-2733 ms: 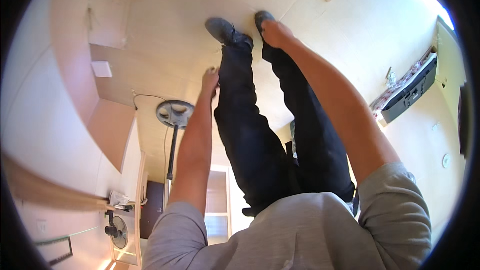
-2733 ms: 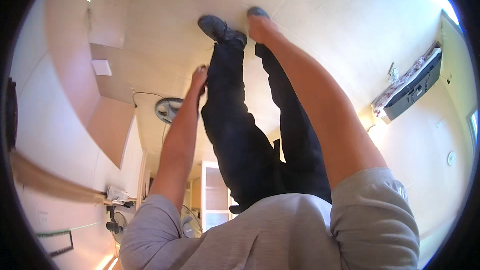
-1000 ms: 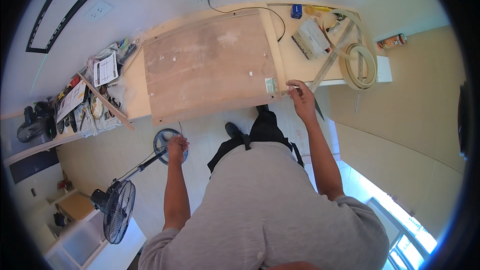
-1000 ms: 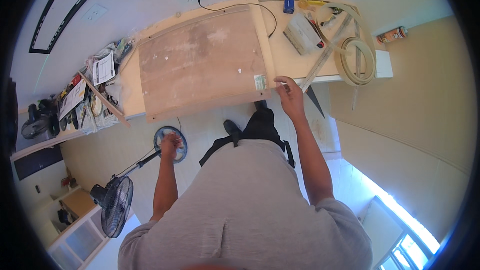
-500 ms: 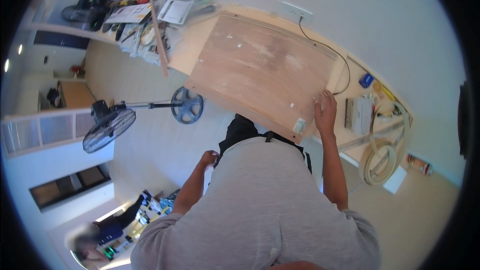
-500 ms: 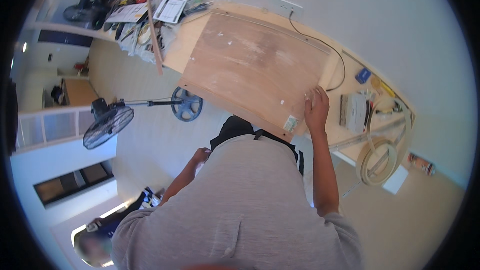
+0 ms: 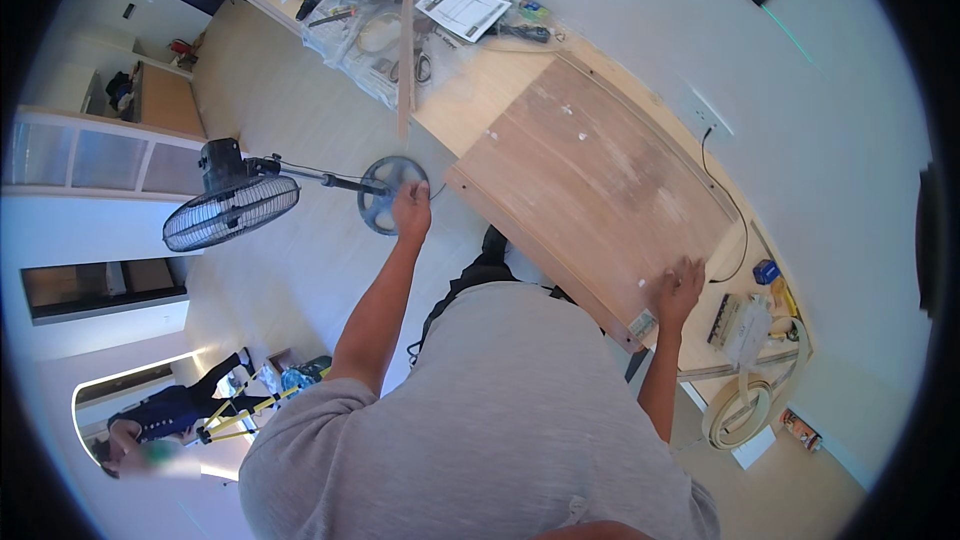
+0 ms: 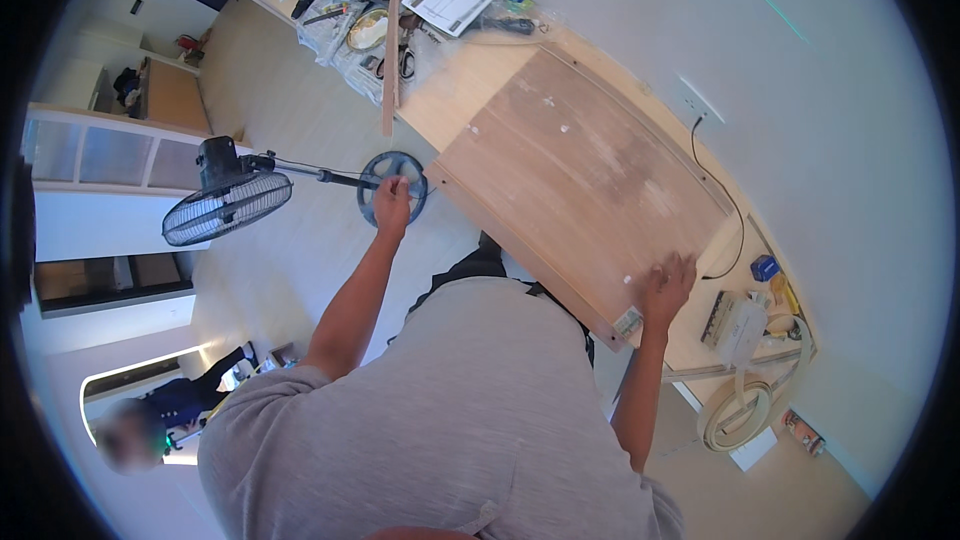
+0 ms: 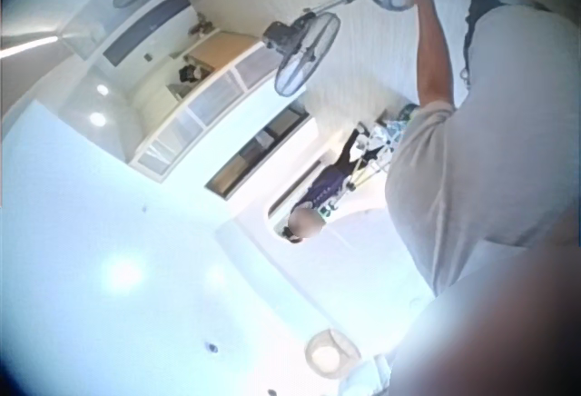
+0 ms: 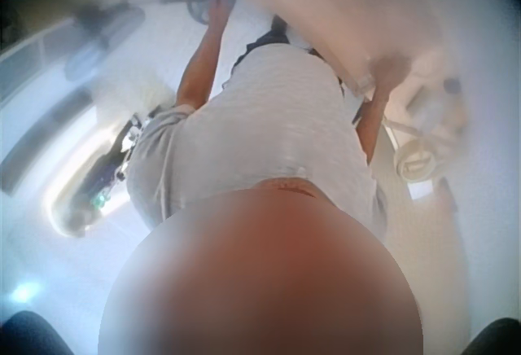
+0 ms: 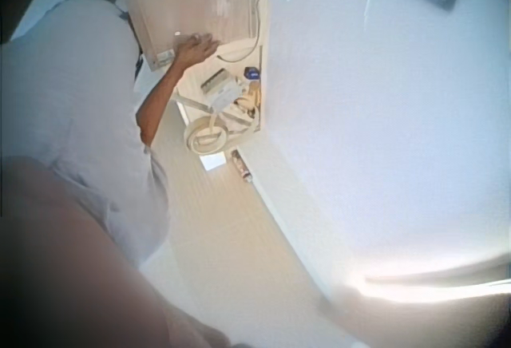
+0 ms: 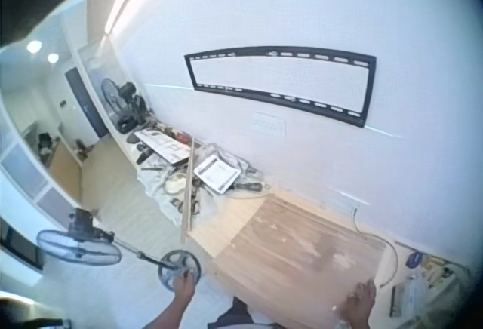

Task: The person ties shoelaces, then picks up a thin wooden strip and a utility knife. They score and cut the strip, walk through the room, and adjust a laser level on a tripod. The person continues to handle the cut wood pieces and the knife.

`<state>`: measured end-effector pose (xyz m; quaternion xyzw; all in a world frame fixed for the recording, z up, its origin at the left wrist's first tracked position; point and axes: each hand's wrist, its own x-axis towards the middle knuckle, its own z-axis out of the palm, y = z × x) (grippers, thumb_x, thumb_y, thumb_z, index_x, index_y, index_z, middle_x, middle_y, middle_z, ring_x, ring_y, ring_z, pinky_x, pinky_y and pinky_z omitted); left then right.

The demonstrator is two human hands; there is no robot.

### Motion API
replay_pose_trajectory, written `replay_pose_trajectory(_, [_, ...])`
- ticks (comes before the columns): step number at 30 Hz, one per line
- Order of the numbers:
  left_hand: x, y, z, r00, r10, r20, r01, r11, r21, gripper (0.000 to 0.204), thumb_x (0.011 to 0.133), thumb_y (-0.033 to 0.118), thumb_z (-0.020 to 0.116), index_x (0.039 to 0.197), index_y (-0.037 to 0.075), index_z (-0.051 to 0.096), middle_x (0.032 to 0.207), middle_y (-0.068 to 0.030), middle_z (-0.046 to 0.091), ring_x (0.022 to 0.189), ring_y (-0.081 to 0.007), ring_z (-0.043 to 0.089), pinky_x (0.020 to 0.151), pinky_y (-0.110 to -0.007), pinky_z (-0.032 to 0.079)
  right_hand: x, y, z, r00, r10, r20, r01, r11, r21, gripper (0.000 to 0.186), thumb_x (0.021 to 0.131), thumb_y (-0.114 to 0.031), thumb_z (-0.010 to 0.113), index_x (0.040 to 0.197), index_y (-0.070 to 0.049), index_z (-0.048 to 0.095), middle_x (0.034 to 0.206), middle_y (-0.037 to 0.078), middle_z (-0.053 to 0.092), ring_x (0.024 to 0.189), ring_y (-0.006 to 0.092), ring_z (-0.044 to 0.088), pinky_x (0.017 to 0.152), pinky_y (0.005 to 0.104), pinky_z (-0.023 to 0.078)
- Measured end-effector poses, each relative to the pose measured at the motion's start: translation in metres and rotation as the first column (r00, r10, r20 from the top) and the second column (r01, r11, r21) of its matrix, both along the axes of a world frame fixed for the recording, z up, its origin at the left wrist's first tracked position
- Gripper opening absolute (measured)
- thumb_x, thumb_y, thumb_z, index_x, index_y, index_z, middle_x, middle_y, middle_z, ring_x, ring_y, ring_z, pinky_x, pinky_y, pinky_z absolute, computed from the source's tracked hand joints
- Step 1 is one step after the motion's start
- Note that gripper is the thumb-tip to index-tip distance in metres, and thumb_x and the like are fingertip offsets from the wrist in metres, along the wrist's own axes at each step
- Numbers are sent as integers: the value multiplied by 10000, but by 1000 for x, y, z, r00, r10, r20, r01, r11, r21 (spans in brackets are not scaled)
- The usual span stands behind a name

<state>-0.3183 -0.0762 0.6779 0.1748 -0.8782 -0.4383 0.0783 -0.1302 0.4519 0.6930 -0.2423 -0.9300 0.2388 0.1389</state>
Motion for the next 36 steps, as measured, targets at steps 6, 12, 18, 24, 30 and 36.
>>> replay_pose_trajectory(6, [-103,-17,32,957,-65,-283,36,994,-106,231,911,183,718,1044,9,643,970,-195,644,915,-367,643,813,-450,507,-11,-21,15,974,-215,65,217,976,-24,474,888,-126,612,1324,57,590,1505,287,436,1414,432,404,1171,485,347])
replay_pose_trajectory(12, [-205,-13,64,949,-179,-259,38,881,-471,385,854,221,781,1114,10,590,1102,-186,586,1035,-378,596,893,-474,498,-18,-68,30,989,-136,51,136,991,0,499,884,-106,595,1358,47,561,1510,286,431,1428,435,383,1186,497,311])
replay_pose_trajectory(18, [-255,-13,53,993,-111,40,115,855,-505,491,822,248,799,1179,4,567,1173,-179,584,1107,-392,606,892,-469,533,-9,-111,29,991,-127,51,130,990,-55,483,883,-68,613,1355,24,565,1514,265,431,1432,421,387,1183,489,318])
replay_pose_trajectory(24, [-276,-25,29,992,-122,25,121,902,-414,342,856,164,747,1141,10,639,997,-169,694,829,-333,687,782,-464,565,-13,-119,33,991,-135,14,135,973,-186,470,894,-53,610,1358,12,561,1527,225,427,1427,383,411,1155,472,357])
replay_pose_trajectory(30, [-244,-37,96,997,-41,-67,78,472,878,179,1001,82,574,1154,-1,617,962,-129,687,742,-197,653,691,-321,556,-51,-113,55,996,-44,-82,21,965,-262,453,910,-25,591,1362,-15,566,1512,186,461,1362,344,499,1043,455,468])
replay_pose_trajectory(36, [-118,-33,145,981,-178,-81,139,347,927,304,1024,125,586,1275,-16,488,991,-124,650,763,-224,647,676,-341,551,-107,-124,73,972,148,-184,-212,889,-407,463,909,-32,598,1369,-80,585,1471,142,512,1251,296,584,981,394,493])
